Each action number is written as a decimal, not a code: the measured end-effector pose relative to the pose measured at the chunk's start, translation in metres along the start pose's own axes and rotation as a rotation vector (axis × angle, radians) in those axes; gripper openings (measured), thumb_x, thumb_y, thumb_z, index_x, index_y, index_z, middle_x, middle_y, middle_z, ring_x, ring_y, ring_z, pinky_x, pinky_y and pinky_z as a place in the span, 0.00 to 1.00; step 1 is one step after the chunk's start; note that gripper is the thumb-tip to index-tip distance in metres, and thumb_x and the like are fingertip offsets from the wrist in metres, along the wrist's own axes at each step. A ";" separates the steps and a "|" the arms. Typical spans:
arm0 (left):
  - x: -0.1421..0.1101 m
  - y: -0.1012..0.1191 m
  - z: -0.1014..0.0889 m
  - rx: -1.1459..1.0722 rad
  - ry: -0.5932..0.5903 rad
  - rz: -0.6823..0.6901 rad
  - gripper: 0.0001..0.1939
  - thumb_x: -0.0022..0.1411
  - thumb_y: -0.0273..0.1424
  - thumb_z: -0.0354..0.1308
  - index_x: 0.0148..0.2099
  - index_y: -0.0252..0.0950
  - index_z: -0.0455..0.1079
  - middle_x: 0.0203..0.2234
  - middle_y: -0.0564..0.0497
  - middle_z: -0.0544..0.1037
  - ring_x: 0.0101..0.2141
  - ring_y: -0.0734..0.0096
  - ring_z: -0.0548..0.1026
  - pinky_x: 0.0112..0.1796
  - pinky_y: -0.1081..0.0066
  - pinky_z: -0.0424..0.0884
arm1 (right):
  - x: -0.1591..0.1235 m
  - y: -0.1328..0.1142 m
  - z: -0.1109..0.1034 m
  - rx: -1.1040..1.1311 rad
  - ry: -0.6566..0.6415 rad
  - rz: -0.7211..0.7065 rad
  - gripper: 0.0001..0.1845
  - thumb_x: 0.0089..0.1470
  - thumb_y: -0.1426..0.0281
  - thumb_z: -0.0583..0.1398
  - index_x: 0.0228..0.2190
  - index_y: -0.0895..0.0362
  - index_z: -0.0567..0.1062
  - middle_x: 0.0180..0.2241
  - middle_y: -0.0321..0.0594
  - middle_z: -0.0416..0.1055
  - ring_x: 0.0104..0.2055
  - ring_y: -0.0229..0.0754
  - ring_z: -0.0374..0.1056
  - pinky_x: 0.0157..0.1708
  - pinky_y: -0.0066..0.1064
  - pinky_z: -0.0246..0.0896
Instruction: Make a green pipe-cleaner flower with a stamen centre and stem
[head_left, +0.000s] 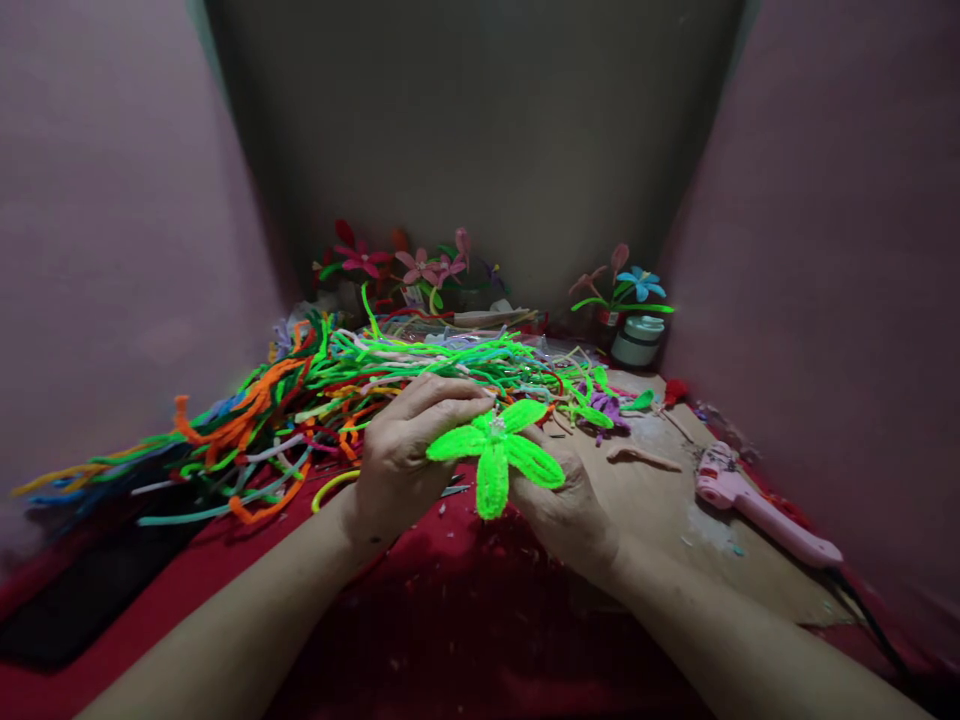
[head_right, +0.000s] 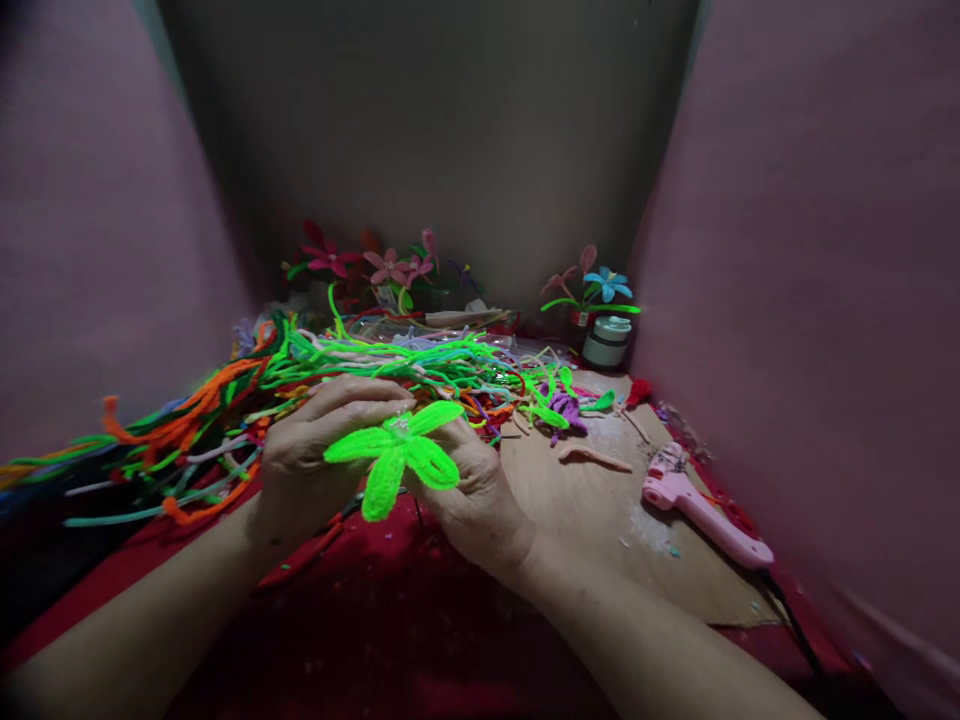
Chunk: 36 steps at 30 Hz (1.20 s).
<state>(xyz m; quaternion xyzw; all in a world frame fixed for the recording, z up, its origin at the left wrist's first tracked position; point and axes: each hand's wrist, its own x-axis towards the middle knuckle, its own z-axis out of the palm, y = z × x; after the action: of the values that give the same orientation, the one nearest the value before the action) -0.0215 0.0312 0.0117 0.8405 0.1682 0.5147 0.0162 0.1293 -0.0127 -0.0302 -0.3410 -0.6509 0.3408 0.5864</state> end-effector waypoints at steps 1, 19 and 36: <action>0.000 0.000 0.000 0.007 0.006 -0.005 0.11 0.54 0.27 0.59 0.42 0.38 0.72 0.37 0.47 0.76 0.38 0.67 0.73 0.39 0.68 0.68 | 0.001 0.000 0.000 -0.007 0.001 -0.010 0.10 0.52 0.67 0.58 0.37 0.52 0.76 0.39 0.38 0.71 0.40 0.42 0.64 0.38 0.33 0.59; 0.018 -0.016 -0.007 -0.799 0.117 -0.969 0.12 0.56 0.37 0.56 0.28 0.33 0.69 0.15 0.57 0.67 0.14 0.83 0.61 0.16 0.80 0.59 | 0.008 -0.001 -0.004 0.051 0.131 -0.043 0.02 0.48 0.74 0.61 0.26 0.56 0.74 0.26 0.33 0.67 0.29 0.35 0.61 0.31 0.27 0.58; -0.009 0.002 0.040 -0.527 -0.242 -0.805 0.09 0.52 0.28 0.58 0.37 0.35 0.65 0.29 0.52 0.73 0.31 0.72 0.72 0.34 0.71 0.67 | 0.015 0.022 -0.003 0.542 0.383 0.337 0.09 0.43 0.68 0.64 0.30 0.57 0.79 0.23 0.34 0.70 0.22 0.33 0.59 0.20 0.25 0.53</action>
<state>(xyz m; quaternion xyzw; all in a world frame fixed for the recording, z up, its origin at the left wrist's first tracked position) 0.0102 0.0328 -0.0146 0.7298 0.3405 0.3914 0.4453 0.1324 0.0120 -0.0402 -0.3333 -0.3503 0.5224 0.7024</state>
